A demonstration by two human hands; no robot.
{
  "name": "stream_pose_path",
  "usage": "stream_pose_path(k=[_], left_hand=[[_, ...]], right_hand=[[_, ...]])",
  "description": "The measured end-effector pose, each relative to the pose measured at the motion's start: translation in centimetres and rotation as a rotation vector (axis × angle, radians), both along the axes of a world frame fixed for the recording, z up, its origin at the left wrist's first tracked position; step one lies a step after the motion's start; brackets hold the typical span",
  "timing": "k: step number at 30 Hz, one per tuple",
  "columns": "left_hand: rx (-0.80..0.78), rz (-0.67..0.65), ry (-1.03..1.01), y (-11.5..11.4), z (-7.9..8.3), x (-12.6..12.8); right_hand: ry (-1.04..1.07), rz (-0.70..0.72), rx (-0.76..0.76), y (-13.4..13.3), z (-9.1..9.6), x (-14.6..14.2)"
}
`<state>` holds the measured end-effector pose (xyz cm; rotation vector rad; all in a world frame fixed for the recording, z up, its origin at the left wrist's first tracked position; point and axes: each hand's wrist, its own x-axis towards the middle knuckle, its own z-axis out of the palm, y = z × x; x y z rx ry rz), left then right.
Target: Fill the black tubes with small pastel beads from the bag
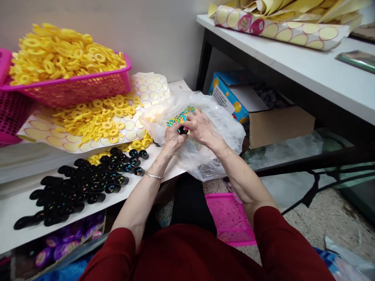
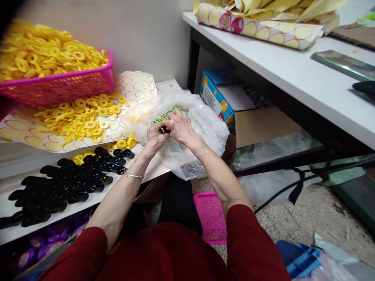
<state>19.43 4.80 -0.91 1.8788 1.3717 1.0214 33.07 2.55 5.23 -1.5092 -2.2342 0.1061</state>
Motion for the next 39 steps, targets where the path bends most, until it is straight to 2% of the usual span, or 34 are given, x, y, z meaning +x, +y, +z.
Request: stream_pose_path(k=[2, 5, 7, 10, 13, 16, 18, 20, 22, 24, 26, 28, 33, 36, 39], left_hand=[[-0.002, -0.003, -0.004, 0.0, -0.1, -0.1], [-0.019, 0.023, -0.019, 0.1, -0.4, -0.1], [-0.021, 0.051, -0.035, 0.1, -0.5, 0.0], [-0.005, 0.068, -0.076, -0.4, -0.2, -0.1], [0.087, 0.037, -0.127, -2.5, 0.6, -1.1], [0.229, -0.021, -0.146, -7.1, 0.9, -3.7], [0.294, -0.009, -0.117, -11.1, 0.4, -6.1], [0.323, 0.068, -0.056, -14.9, -0.8, -8.8], [0.318, 0.229, 0.025, -17.8, -2.4, -11.6], [0.323, 0.394, 0.108, -19.4, -4.2, -14.2], [0.354, 0.472, 0.184, -19.8, -5.9, -16.1], [0.381, 0.486, 0.246, -19.4, -7.2, -17.3], [0.339, 0.520, 0.288, -18.0, -9.1, -17.7], [0.318, 0.547, 0.288, -17.5, -9.3, -17.4], [0.338, 0.563, 0.333, -17.3, -9.0, -17.3]], right_hand=[[-0.048, 0.019, 0.042, -0.2, 0.3, -0.5], [0.072, 0.001, 0.104, -0.1, -0.2, -0.2], [0.247, -0.035, 0.123, 0.0, -1.2, 0.5], [0.651, -0.122, 0.071, 0.0, -3.3, 1.4], [1.007, -0.257, -0.062, -0.5, -5.8, 1.8], [1.119, -0.348, -0.146, -0.8, -8.1, 1.5], [1.090, -0.369, -0.150, -0.8, -9.3, 1.3], [1.049, -0.372, -0.129, -0.7, -9.9, 1.1], [1.031, -0.370, -0.114, -0.6, -10.2, 0.9], [1.033, -0.375, -0.113, -0.6, -10.3, 0.8], [1.017, -0.378, -0.114, -0.6, -10.2, 0.6], [0.976, -0.377, -0.116, -0.5, -10.0, 0.6], [0.847, -0.338, -0.032, -0.5, -8.2, 0.3], [0.733, -0.140, -0.027, -2.1, -6.9, -1.6], [0.446, 0.086, -0.033, -4.4, -6.4, -5.0]])
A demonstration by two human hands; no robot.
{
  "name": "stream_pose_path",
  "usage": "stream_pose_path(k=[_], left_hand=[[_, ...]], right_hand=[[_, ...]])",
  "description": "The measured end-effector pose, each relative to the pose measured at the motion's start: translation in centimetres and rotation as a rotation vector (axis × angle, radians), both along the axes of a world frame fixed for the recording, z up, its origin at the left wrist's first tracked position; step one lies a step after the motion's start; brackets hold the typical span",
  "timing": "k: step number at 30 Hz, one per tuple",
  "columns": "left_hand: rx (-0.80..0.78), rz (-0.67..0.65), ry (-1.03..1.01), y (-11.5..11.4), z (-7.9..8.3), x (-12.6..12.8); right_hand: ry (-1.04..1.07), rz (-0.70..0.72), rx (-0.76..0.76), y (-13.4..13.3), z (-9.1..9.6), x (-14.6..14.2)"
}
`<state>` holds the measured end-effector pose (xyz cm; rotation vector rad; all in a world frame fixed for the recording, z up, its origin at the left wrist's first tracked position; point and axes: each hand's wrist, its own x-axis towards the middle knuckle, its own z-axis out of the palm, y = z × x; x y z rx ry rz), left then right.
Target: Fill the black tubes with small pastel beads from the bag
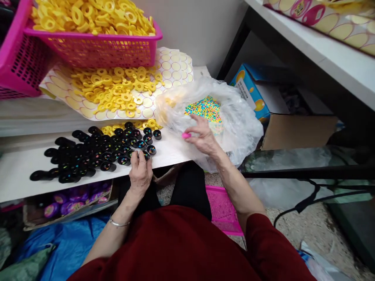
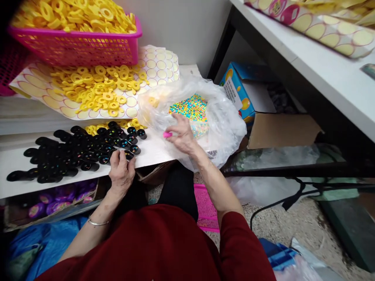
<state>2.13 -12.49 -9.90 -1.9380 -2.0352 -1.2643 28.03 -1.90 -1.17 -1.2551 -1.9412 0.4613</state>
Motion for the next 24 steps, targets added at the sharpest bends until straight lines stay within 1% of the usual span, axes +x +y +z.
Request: stream_pose_path(k=[2, 4, 5, 6, 8, 10, 12, 14, 16, 17, 19, 21, 22, 23, 24], left_hand=[[-0.007, -0.003, 0.013, -0.2, 0.3, -0.1], [-0.004, -0.013, 0.024, -0.5, 0.6, -0.2], [0.017, -0.019, 0.044, -0.7, 0.9, -0.3], [0.056, -0.028, 0.074, -0.8, 1.1, -0.3], [0.163, -0.059, 0.131, -0.6, 1.9, 0.3], [0.224, -0.119, 0.134, 0.3, 2.9, 1.6], [0.175, -0.200, 0.089, 2.2, 4.0, 3.6], [0.047, -0.244, 0.040, 4.8, 5.0, 6.0], [-0.080, -0.201, 0.002, 7.7, 5.8, 8.2], [-0.134, -0.164, -0.016, 9.0, 6.1, 9.1], [-0.217, -0.107, -0.045, 11.3, 6.4, 10.3], [-0.286, -0.085, -0.048, 12.9, 6.4, 10.7], [-0.316, -0.086, -0.039, 13.4, 6.4, 10.7], [-0.338, -0.096, -0.023, 13.7, 6.3, 10.6], [-0.355, -0.110, -0.007, 13.9, 6.2, 10.4]], right_hand=[[-0.237, 0.041, 0.018, -1.1, 0.0, -2.1], [-0.399, -0.014, 0.016, -1.2, 0.0, -3.0], [-0.434, -0.064, 0.015, -0.9, 0.0, -3.0], [-0.440, -0.119, 0.022, -0.4, 0.0, -2.5], [-0.396, -0.229, 0.057, 1.3, 0.1, -0.7], [-0.342, -0.323, 0.102, 3.2, 0.2, 1.6], [-0.294, -0.409, 0.119, 5.0, 0.1, 3.7], [-0.234, -0.460, 0.095, 6.1, -0.3, 5.0], [-0.141, -0.429, 0.031, 6.5, -0.9, 5.5], [-0.083, -0.376, -0.011, 6.5, -1.1, 5.5], [0.044, -0.219, -0.072, 6.1, -1.4, 5.3], [0.168, -0.072, -0.069, 5.9, -1.1, 5.2], [0.220, -0.047, -0.051, 6.0, -0.8, 5.4], [0.250, -0.065, -0.035, 6.2, -0.4, 5.7], [0.247, -0.128, -0.029, 6.6, 0.2, 6.1]])
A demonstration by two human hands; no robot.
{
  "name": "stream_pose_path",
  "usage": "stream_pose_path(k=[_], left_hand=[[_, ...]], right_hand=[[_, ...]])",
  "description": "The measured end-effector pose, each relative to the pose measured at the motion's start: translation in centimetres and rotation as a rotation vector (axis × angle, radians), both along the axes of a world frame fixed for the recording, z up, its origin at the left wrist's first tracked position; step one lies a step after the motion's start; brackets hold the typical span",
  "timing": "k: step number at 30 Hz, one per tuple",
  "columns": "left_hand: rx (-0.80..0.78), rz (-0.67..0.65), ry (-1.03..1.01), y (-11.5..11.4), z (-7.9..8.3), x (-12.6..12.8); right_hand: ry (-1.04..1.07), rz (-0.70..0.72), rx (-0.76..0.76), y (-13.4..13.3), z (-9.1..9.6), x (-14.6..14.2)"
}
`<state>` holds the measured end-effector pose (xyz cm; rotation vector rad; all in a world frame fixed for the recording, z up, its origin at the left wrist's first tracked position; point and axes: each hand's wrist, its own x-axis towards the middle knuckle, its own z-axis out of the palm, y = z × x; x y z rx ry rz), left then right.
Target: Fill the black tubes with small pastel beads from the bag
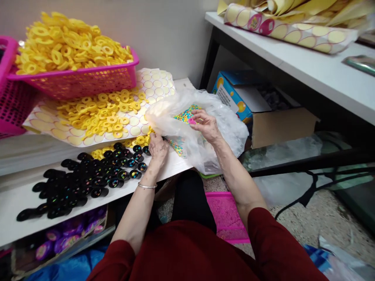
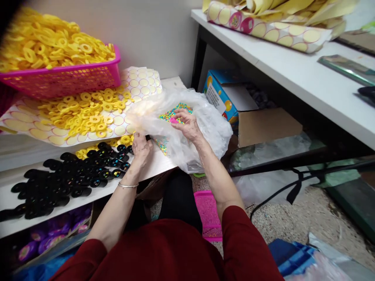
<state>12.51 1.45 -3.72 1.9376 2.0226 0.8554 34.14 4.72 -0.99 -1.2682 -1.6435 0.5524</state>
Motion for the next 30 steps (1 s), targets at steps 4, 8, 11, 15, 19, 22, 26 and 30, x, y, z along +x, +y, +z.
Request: stream_pose_path(k=[4, 8, 11, 15, 19, 22, 26, 30], left_hand=[[-0.011, -0.028, 0.026, -0.1, 0.2, -0.8], [0.106, 0.062, 0.027, -1.7, 1.5, -1.3], [0.277, 0.104, 0.024, -3.3, 2.9, -2.1], [0.475, 0.146, -0.082, -4.7, 5.4, -2.8], [0.430, -0.049, -0.352, -3.7, 7.5, -0.5], [0.173, -0.247, -0.482, -1.1, 7.6, 2.7], [-0.018, -0.283, -0.366, 2.2, 6.1, 6.2], [-0.075, -0.325, -0.273, 2.9, 4.9, 7.4]], right_hand=[[-0.436, -0.262, -0.173, 1.9, 1.9, 1.6], [-0.749, -0.147, -0.309, 3.2, 2.1, 1.0], [-0.841, -0.004, -0.381, 3.9, 1.5, -0.2], [-0.527, 0.086, -0.405, 4.2, 0.4, 0.3], [0.178, 0.116, -0.363, 3.4, -0.7, 2.1], [0.505, 0.142, -0.352, 2.3, -0.6, 2.6], [0.610, 0.196, -0.342, 0.9, 0.6, 2.6], [0.291, 0.222, -0.245, 0.1, 2.3, 2.3]])
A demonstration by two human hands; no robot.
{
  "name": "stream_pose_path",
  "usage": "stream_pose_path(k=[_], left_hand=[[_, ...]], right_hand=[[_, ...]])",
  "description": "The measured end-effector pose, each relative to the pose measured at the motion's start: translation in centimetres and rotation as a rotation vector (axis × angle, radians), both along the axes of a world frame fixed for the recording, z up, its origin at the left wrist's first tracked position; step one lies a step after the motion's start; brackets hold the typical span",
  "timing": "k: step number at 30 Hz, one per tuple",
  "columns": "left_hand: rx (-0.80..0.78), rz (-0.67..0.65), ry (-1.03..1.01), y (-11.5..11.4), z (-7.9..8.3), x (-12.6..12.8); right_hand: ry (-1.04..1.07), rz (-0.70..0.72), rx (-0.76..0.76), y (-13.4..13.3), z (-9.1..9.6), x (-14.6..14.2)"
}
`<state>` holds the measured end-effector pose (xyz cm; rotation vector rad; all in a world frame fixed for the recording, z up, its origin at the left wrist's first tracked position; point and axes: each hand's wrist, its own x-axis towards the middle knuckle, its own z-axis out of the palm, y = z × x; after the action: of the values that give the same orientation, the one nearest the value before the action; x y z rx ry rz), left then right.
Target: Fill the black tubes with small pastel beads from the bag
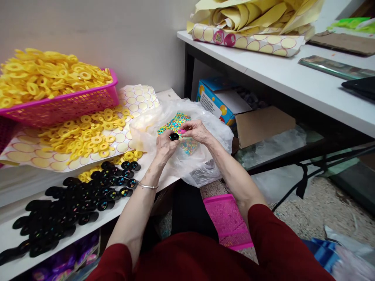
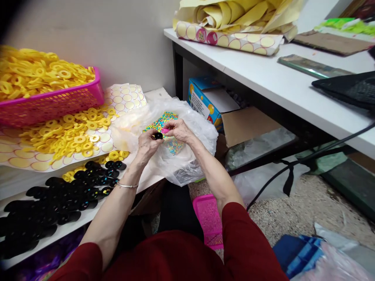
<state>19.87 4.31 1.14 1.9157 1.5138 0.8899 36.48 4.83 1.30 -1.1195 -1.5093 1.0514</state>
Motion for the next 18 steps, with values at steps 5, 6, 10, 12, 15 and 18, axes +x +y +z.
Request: stream_pose_path(k=[5, 6, 10, 12, 15, 18], left_hand=[[0.012, -0.019, -0.005, -0.1, -0.8, 0.0], [0.008, -0.015, -0.016, 0.0, -1.0, 0.0], [0.009, -0.010, -0.093, 0.3, -1.8, -0.2], [0.015, -0.004, -0.117, 0.2, -1.9, -0.3], [0.055, 0.023, -0.153, -0.4, -1.4, -0.5], [0.156, 0.019, -0.216, -2.1, -0.7, -1.3]], right_hand=[[-0.889, 0.016, 0.236, -1.5, 3.5, -2.0], [-1.019, 0.019, 0.269, -1.9, 4.2, -2.5], [-1.171, 0.048, 0.326, -2.9, 5.6, -3.8], [-1.085, -0.021, 0.316, -2.9, 5.1, -3.5], [-0.967, -0.209, 0.246, -2.5, 3.2, -2.4], [-0.950, -0.275, 0.140, -1.9, 0.7, -1.3]])
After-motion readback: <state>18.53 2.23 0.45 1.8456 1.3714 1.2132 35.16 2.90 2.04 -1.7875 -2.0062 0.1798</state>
